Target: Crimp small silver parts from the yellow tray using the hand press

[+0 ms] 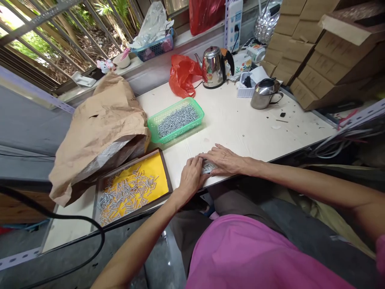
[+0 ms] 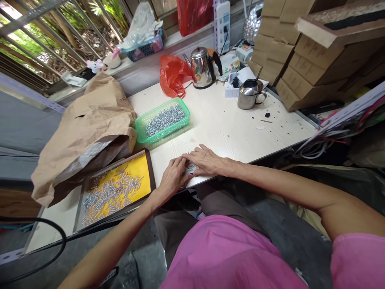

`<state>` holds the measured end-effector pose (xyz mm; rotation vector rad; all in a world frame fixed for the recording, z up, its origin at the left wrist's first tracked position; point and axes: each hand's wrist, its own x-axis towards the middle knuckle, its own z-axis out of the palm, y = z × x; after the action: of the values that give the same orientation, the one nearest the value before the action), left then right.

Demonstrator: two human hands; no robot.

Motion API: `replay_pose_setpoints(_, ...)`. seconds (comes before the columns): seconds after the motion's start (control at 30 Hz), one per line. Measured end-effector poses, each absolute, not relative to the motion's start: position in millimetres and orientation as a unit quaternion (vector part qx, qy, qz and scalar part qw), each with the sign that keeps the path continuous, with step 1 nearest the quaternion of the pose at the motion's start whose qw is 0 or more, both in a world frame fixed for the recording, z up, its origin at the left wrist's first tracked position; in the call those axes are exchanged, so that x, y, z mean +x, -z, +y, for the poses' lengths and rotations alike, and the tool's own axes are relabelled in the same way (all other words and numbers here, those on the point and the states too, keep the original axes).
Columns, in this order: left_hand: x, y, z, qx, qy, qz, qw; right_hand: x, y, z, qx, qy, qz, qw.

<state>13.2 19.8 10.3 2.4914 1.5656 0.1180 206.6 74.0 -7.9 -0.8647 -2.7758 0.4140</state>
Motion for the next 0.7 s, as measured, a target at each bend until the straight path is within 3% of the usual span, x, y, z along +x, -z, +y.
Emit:
replay_pose_setpoints(0.17,17.2,-9.9,40.1,0.854,0.027,0.511,0.095,214.3,0.6,69.9,-0.372,-0.126,-0.918,0.055)
replay_pose_setpoints(0.43,20.3,-8.3,55.7,0.875,0.035,0.467,0.124,205.8,-15.0,67.6,-0.373,-0.152,-0.915,-0.013)
replay_pose_setpoints(0.7,25.3,-9.0,53.4,0.866,0.041,0.481,0.133,202.0,0.5,67.7,-0.374,-0.167,-0.912,-0.014)
